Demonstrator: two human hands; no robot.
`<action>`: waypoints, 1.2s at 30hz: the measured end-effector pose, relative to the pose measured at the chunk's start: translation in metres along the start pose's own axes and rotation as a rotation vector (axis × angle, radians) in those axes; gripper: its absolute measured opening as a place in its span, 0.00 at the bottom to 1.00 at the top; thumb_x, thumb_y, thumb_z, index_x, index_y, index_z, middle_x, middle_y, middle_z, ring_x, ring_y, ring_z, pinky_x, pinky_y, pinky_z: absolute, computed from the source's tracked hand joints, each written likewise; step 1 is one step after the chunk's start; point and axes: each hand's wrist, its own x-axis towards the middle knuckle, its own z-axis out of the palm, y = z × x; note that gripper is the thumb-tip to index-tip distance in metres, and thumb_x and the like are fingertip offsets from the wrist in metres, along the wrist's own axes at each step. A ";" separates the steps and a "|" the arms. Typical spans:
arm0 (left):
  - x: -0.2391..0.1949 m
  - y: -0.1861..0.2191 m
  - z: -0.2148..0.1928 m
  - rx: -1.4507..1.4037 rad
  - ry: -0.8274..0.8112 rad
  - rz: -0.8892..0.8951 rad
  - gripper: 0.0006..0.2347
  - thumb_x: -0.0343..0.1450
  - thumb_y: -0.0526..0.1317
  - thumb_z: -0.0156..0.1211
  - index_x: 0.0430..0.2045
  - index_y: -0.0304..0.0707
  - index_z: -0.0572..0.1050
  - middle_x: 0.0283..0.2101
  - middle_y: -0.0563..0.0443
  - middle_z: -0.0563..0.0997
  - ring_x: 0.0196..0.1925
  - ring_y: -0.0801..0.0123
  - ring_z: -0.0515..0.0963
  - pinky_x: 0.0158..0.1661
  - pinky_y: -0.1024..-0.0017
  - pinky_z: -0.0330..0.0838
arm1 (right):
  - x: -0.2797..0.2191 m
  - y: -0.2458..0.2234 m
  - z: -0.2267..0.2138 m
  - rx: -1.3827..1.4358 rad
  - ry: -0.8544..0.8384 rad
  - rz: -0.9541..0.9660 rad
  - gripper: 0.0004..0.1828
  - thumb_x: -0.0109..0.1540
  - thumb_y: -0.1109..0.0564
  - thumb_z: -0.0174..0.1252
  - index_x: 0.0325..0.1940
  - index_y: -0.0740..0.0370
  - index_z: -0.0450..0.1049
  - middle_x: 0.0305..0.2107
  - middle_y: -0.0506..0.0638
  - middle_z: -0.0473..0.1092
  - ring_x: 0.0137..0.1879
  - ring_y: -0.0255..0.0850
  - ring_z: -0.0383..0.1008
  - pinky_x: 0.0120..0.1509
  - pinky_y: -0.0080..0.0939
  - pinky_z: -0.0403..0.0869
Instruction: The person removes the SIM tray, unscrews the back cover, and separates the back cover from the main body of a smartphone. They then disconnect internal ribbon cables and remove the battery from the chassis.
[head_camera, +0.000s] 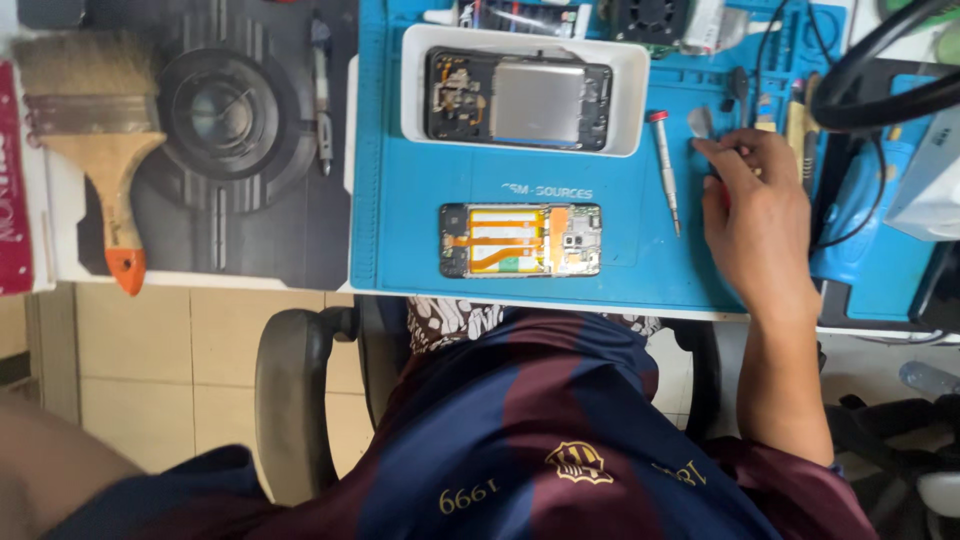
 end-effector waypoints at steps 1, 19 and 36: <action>-0.002 0.001 0.000 0.003 0.004 -0.009 0.26 0.70 0.46 0.72 0.60 0.33 0.70 0.58 0.44 0.75 0.62 0.51 0.73 0.60 0.57 0.68 | 0.000 0.000 0.001 -0.007 -0.008 0.002 0.20 0.64 0.72 0.60 0.60 0.64 0.77 0.56 0.60 0.69 0.57 0.56 0.73 0.60 0.52 0.73; 0.026 0.006 0.024 -0.020 0.088 0.060 0.25 0.72 0.46 0.73 0.60 0.35 0.70 0.58 0.45 0.76 0.63 0.52 0.72 0.62 0.58 0.68 | -0.006 -0.057 -0.003 0.235 -0.107 -0.216 0.33 0.54 0.51 0.76 0.59 0.67 0.74 0.58 0.55 0.71 0.63 0.54 0.69 0.67 0.52 0.70; 0.068 -0.053 0.146 0.016 -0.424 0.137 0.44 0.63 0.48 0.76 0.70 0.29 0.56 0.59 0.41 0.73 0.63 0.53 0.68 0.64 0.55 0.60 | 0.008 -0.072 0.014 0.315 -0.251 -0.255 0.37 0.48 0.53 0.77 0.56 0.65 0.69 0.55 0.56 0.73 0.63 0.54 0.71 0.66 0.52 0.72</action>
